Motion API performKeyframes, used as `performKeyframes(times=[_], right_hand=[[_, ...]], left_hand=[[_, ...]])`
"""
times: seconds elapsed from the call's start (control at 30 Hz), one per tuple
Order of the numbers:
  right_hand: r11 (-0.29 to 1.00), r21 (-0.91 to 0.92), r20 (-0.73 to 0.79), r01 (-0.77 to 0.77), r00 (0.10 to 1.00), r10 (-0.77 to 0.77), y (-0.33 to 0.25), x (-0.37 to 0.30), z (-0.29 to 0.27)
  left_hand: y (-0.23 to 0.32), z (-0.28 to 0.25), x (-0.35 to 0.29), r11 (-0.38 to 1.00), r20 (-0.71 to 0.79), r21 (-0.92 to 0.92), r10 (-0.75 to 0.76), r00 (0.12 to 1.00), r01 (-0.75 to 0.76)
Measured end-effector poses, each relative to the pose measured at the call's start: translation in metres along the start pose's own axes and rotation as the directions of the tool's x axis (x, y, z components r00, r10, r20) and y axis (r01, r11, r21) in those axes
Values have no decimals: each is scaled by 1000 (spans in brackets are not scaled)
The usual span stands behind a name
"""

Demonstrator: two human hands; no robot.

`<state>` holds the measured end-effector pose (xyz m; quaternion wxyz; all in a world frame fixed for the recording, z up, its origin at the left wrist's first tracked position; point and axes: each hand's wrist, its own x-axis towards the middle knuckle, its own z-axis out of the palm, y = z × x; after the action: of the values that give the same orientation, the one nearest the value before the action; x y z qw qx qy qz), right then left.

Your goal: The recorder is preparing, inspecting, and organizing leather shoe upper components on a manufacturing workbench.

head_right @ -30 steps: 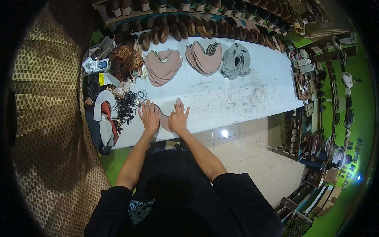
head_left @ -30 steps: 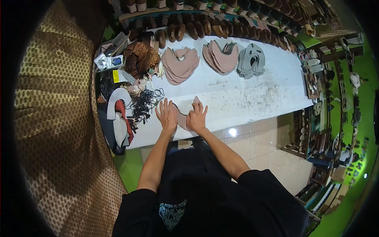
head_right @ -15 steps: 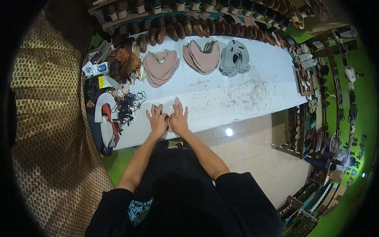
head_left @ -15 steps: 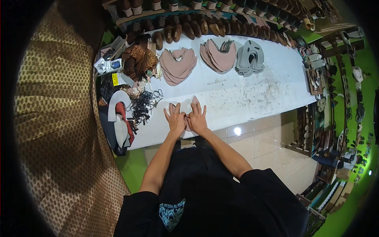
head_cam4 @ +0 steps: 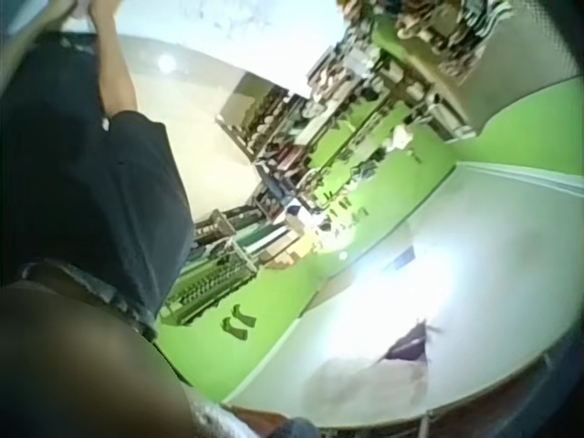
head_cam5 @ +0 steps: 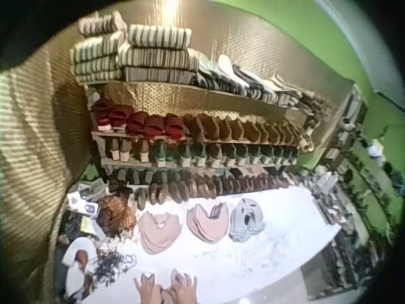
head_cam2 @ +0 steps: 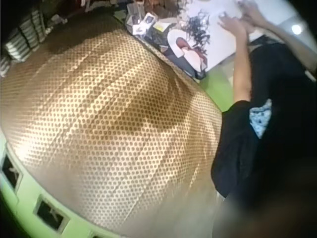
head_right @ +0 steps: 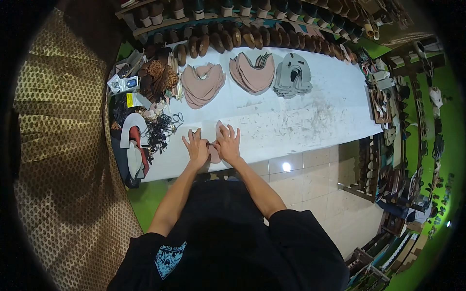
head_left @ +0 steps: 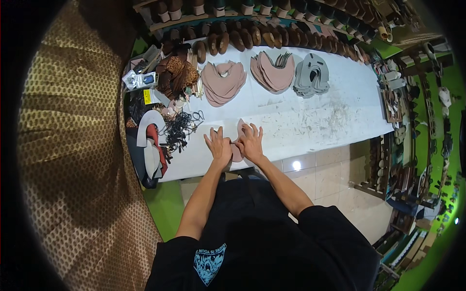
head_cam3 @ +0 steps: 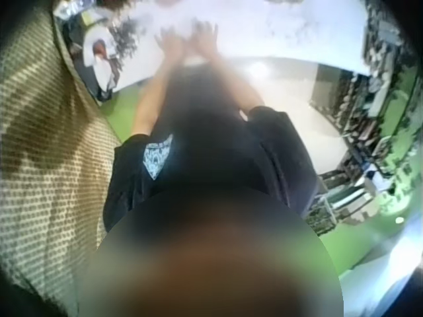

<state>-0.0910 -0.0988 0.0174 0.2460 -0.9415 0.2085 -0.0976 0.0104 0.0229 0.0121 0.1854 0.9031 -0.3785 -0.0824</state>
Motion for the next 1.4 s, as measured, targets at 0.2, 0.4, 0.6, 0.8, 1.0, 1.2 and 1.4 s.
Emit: performKeyframes(times=[0.2, 0.4, 0.6, 0.8, 1.0, 1.2, 1.4], right_hand=[[996, -31, 54, 88, 995, -86, 9, 14, -2], [991, -37, 207, 128, 971, -117, 20, 30, -13], [976, -134, 286, 170, 950, -126, 23, 34, -6], [969, -113, 166, 218, 966, -198, 27, 30, 4], [957, -100, 173, 273, 952, -254, 38, 33, 7], [943, -107, 268, 317, 922, -279, 40, 32, 3], [927, -133, 345, 350, 894, -288, 46, 37, -4]], left_hand=[[-1, 2, 2, 1000, -29, 1, -14, 999, 14], [-1, 3, 2, 999, -29, -10, -34, 999, 33], [-7, 5, -2, 995, -58, -89, 31, 998, -36], [-26, 5, -10, 958, -46, -249, 133, 990, -140], [-3, -9, 1, 965, -24, -255, -74, 997, 65], [34, 27, -3, 962, -171, -259, -138, 976, 91], [42, 55, -12, 932, -273, -300, -289, 918, 204]])
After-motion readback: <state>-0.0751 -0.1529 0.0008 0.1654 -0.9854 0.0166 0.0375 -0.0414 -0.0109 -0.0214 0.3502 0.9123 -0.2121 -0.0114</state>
